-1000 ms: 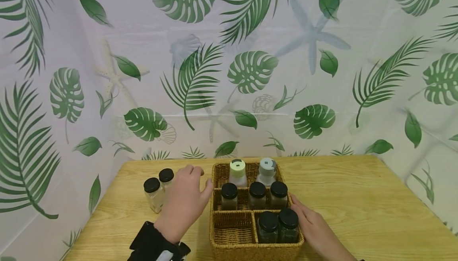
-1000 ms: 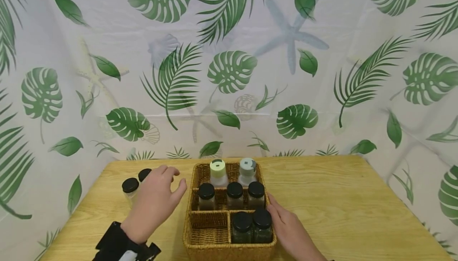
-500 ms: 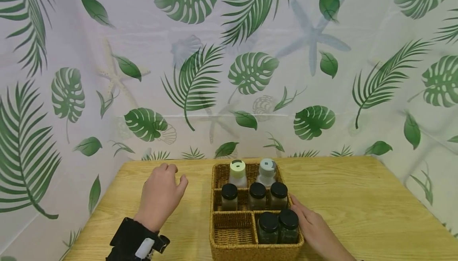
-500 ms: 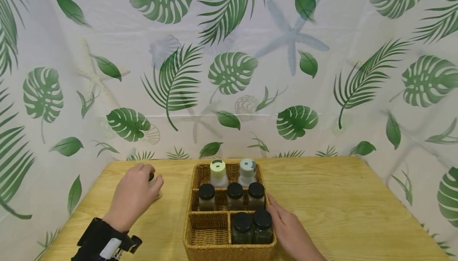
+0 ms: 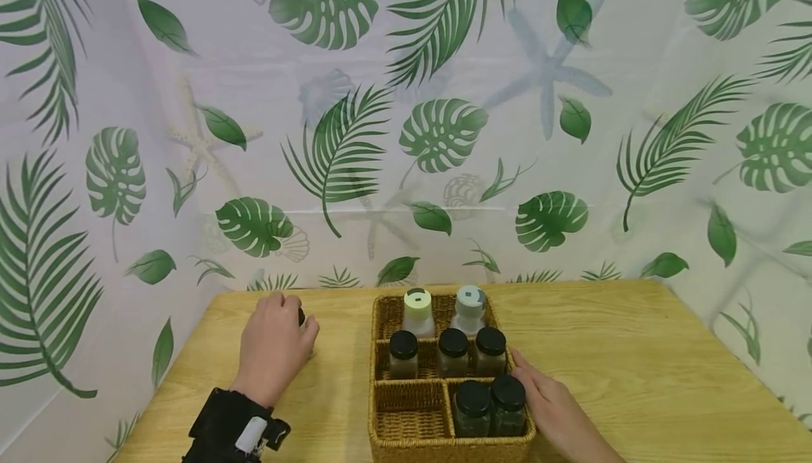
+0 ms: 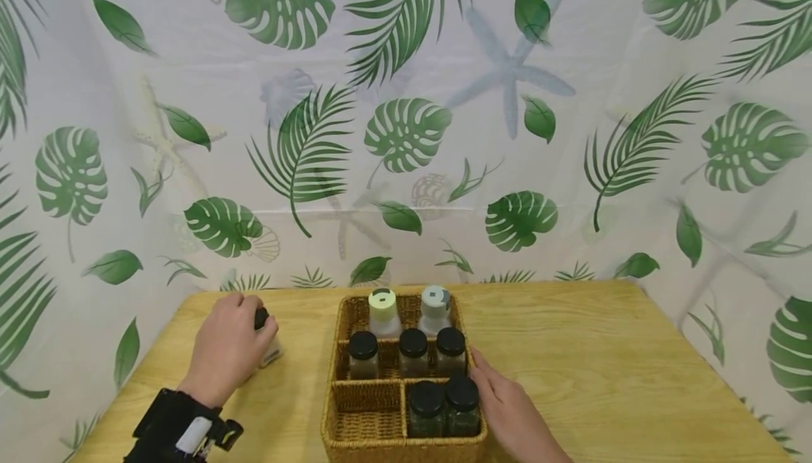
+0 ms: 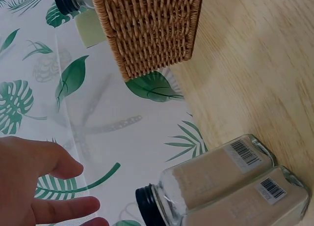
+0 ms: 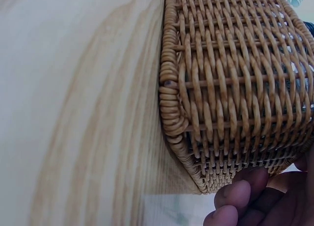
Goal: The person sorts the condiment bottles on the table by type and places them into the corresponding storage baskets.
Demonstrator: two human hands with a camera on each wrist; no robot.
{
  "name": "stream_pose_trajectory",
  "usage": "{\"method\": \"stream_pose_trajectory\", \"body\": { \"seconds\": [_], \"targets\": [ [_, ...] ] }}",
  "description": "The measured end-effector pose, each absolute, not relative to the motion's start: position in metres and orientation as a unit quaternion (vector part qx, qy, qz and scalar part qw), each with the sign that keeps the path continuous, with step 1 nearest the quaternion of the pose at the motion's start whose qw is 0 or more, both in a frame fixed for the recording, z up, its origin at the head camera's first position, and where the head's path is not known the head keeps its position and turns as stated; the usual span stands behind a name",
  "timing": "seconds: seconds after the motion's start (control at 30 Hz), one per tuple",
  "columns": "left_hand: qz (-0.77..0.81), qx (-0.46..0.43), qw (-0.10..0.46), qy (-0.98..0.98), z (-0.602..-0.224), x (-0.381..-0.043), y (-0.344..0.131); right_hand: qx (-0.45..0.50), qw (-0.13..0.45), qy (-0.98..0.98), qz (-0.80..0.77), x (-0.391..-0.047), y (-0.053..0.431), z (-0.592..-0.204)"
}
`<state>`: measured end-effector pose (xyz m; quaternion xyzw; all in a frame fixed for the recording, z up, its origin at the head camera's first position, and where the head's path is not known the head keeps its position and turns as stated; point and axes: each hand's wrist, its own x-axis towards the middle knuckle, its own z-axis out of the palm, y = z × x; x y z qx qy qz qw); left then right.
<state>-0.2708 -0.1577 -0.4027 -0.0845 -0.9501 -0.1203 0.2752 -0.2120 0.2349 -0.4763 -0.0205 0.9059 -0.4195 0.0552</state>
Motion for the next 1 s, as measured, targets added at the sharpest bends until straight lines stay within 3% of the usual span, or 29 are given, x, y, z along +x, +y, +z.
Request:
{"method": "stream_pose_trajectory", "body": {
  "seconds": [0.23,0.6,1.0],
  "targets": [
    [-0.105,-0.087,0.295,-0.946,-0.413,-0.277,-0.165,-0.021,0.054,0.908,-0.415,-0.212,0.234,-0.477],
    [-0.086,-0.069,0.235,-0.966,-0.421,-0.283,-0.168,-0.017,0.065,0.906,-0.418,-0.212,0.233,-0.477],
    [-0.089,-0.091,0.271,-0.954,-0.43,-0.289,-0.172,-0.014,0.061,0.912,-0.405,-0.21,0.234,-0.475]
  ]
}}
